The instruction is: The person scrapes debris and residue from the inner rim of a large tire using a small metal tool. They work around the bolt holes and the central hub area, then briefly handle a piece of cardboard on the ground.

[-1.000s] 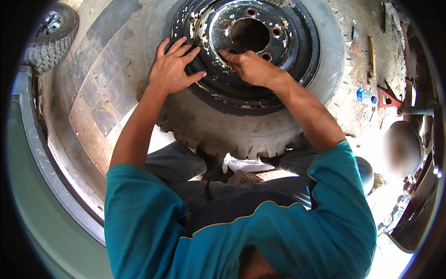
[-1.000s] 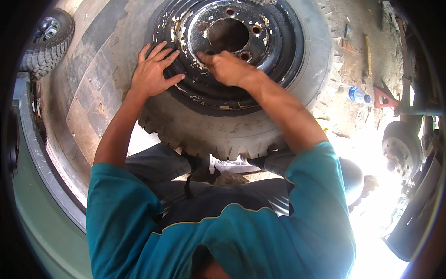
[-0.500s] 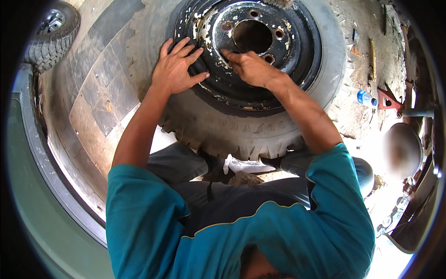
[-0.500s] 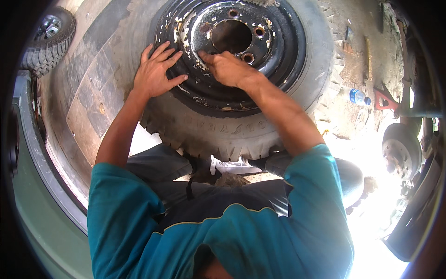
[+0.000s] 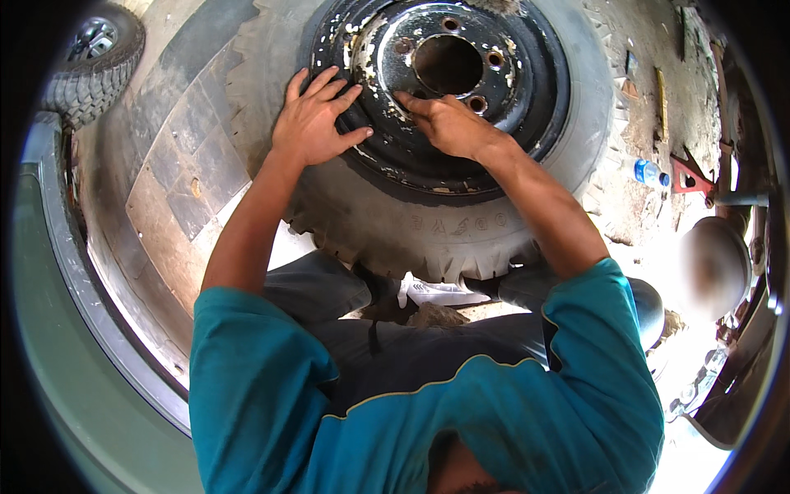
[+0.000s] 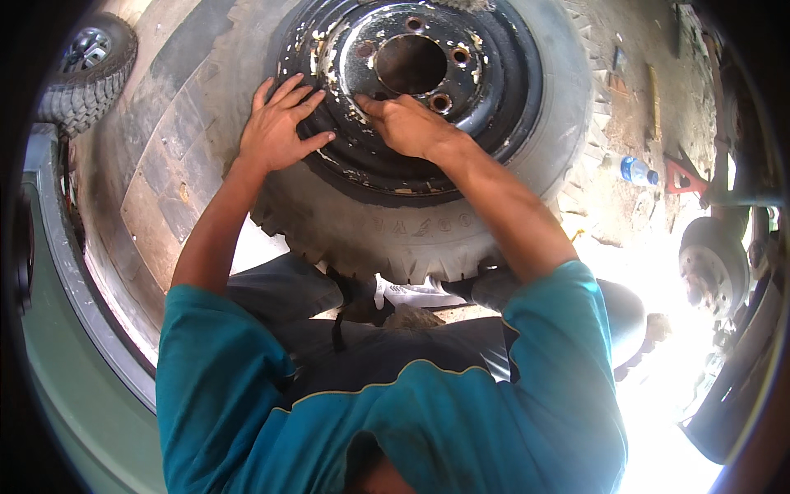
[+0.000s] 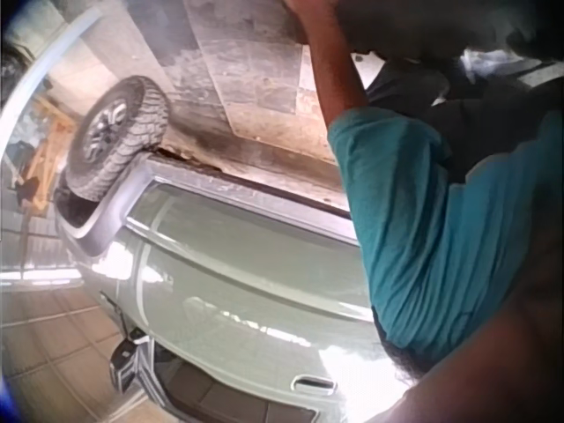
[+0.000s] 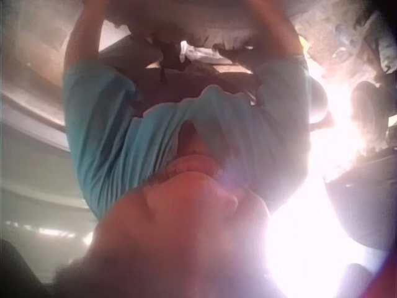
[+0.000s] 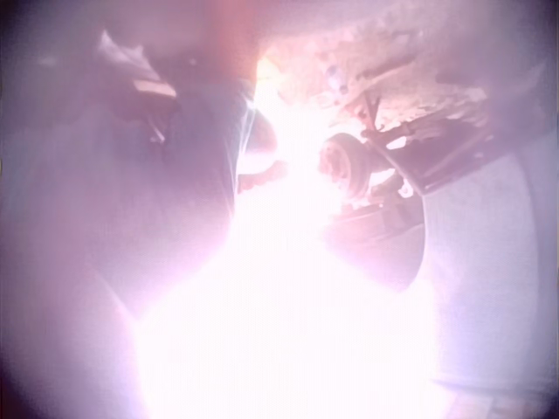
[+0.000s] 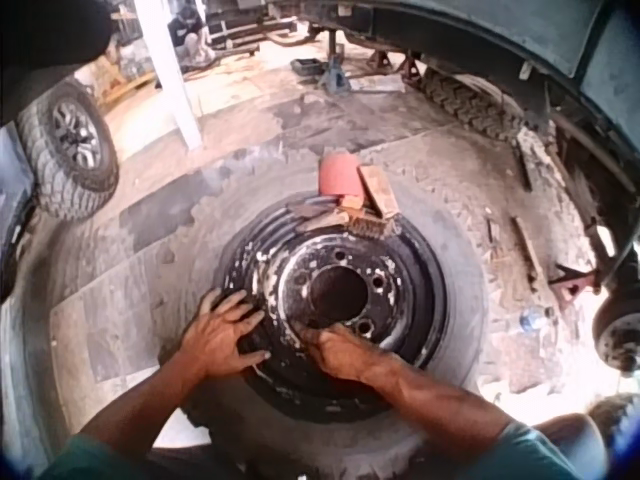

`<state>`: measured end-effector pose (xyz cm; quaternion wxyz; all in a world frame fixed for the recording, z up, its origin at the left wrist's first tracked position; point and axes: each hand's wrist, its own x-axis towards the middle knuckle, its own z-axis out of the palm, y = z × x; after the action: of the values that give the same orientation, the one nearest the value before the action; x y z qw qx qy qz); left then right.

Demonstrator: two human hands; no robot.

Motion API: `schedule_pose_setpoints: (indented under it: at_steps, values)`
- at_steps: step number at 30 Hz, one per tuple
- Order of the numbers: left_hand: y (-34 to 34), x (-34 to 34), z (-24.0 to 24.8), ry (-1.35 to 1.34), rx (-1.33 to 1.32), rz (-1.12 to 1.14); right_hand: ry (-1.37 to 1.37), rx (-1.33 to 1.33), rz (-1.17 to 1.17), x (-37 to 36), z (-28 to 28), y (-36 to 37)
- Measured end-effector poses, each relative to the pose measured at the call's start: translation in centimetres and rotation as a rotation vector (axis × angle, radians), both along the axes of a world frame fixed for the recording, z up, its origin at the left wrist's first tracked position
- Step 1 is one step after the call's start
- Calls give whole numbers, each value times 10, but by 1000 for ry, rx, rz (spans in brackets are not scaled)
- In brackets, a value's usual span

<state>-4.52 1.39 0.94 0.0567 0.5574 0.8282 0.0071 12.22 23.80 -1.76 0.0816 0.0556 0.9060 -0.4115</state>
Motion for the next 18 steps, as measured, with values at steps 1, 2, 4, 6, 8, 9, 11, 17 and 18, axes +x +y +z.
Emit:
schedule_pose_setpoints:
  at_steps: [1, 2, 4, 6, 8, 9, 11, 17, 18]
  values:
    - [-2, 4, -1, -14, -10, 7, -8, 7, 2, 4, -2, -3]
    - [-4, 4, 0, -18, -18, 11, -6, 16, 2, 4, -3, -8]
    - [-3, 1, 1, -25, -29, 13, 5, 11, -7, 3, -4, -7]
    - [0, 5, -2, -45, -42, 25, 11, -24, -8, 4, 0, -4]
    - [-1, 2, 0, -22, -42, 19, 40, -4, -3, 0, 1, -8]
    - [-2, 1, 1, -19, -39, 19, 33, 29, -5, 0, -2, -11]
    - [-3, 4, 1, -42, -41, 31, 29, 1, -27, 7, -4, -15]
    - [0, 4, 2, -42, -46, 22, 11, 24, -51, -7, -5, -14]
    - [0, 2, 1, -45, -41, 19, 11, 22, -55, -10, -5, -13]
